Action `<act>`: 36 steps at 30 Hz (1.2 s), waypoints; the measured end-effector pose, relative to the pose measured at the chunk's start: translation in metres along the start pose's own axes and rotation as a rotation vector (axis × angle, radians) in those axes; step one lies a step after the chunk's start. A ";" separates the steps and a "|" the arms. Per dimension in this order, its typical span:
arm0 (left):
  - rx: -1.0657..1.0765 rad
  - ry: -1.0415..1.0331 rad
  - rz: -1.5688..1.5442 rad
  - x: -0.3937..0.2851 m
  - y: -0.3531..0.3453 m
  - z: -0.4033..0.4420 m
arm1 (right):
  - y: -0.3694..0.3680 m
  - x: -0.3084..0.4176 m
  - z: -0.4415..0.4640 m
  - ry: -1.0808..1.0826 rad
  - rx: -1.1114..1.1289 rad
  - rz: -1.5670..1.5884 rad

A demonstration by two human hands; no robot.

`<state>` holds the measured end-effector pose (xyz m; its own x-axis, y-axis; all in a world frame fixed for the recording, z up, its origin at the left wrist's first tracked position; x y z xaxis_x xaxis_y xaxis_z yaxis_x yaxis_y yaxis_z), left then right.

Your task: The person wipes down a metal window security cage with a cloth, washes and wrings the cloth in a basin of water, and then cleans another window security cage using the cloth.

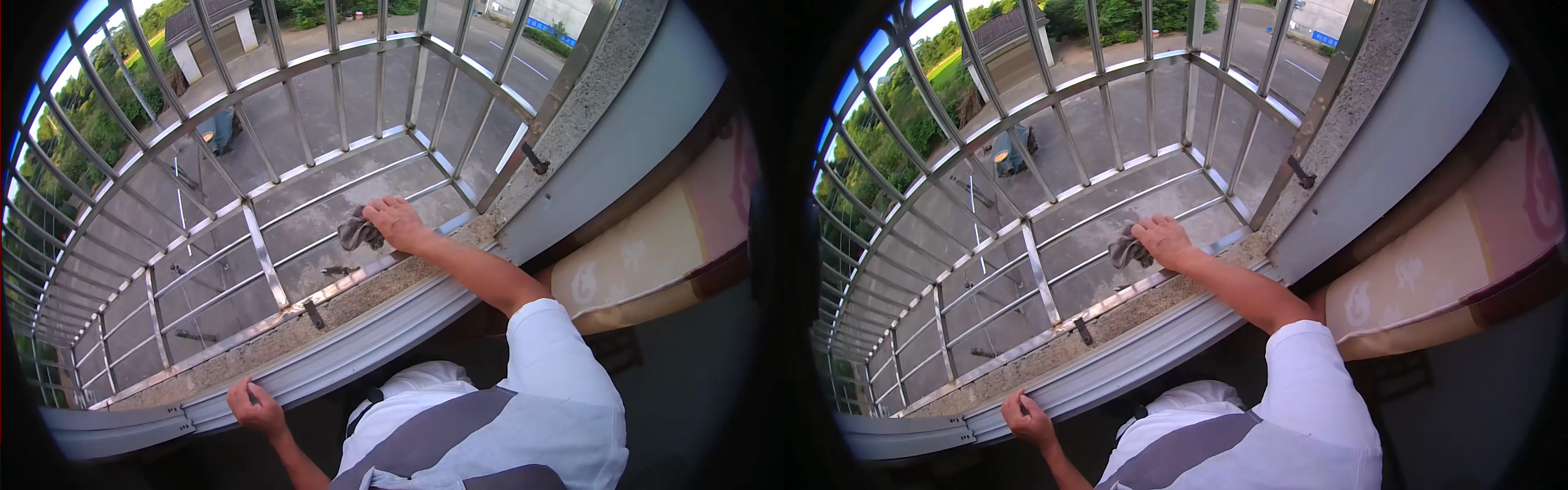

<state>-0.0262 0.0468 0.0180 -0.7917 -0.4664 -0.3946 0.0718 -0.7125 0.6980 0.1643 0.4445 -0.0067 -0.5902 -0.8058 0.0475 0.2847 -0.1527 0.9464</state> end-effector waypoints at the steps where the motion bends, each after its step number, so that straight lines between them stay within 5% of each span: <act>1: 0.004 0.008 -0.006 -0.001 0.000 0.001 | 0.007 -0.030 -0.009 -0.066 -0.017 -0.056; 5: 0.019 0.021 0.007 -0.005 0.003 0.004 | 0.018 -0.146 -0.029 -0.434 0.135 -0.335; 8: 0.018 0.001 -0.019 -0.006 0.002 0.006 | 0.002 -0.141 -0.025 -0.425 0.109 -0.397; 10: -0.001 0.000 -0.016 -0.006 0.003 0.006 | -0.009 -0.145 -0.028 -0.631 0.151 -0.390; 17: -0.040 -0.003 0.007 -0.008 0.004 0.010 | -0.002 -0.057 -0.010 -0.463 0.148 -0.173; 22: -0.053 -0.016 -0.005 -0.009 0.003 0.011 | -0.018 0.056 0.021 -0.185 -0.014 0.198; 25: -0.025 0.002 0.001 -0.011 0.008 0.013 | -0.018 0.123 0.042 -0.339 0.308 0.908; 27: -0.020 0.156 -0.275 0.000 0.007 0.014 | -0.021 0.187 0.038 -0.424 0.534 1.621; 31: -0.104 0.386 -1.085 0.001 0.011 0.040 | 0.019 0.285 0.003 -0.191 0.509 1.439; 33: -0.075 0.501 -1.217 0.013 0.000 0.042 | 0.040 0.326 -0.017 -0.072 0.645 1.424; 36: -0.022 0.729 -1.425 0.050 -0.013 0.038 | 0.066 0.345 -0.027 0.152 0.471 1.425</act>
<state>-0.0901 0.0531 0.0120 0.2273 0.4202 -0.8785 -0.4248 -0.7690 -0.4778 0.0004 0.1408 0.0637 0.0531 -0.1711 0.9838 0.2566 0.9545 0.1521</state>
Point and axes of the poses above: each hand's wrist, its own z-axis towards the middle knuckle, its own y-axis out of the back of the hand, x = y × z, the point moved 6 cm from there along z, towards the middle knuckle, and after that the axes turned 5 degrees about -y, right-handed, at the moved point
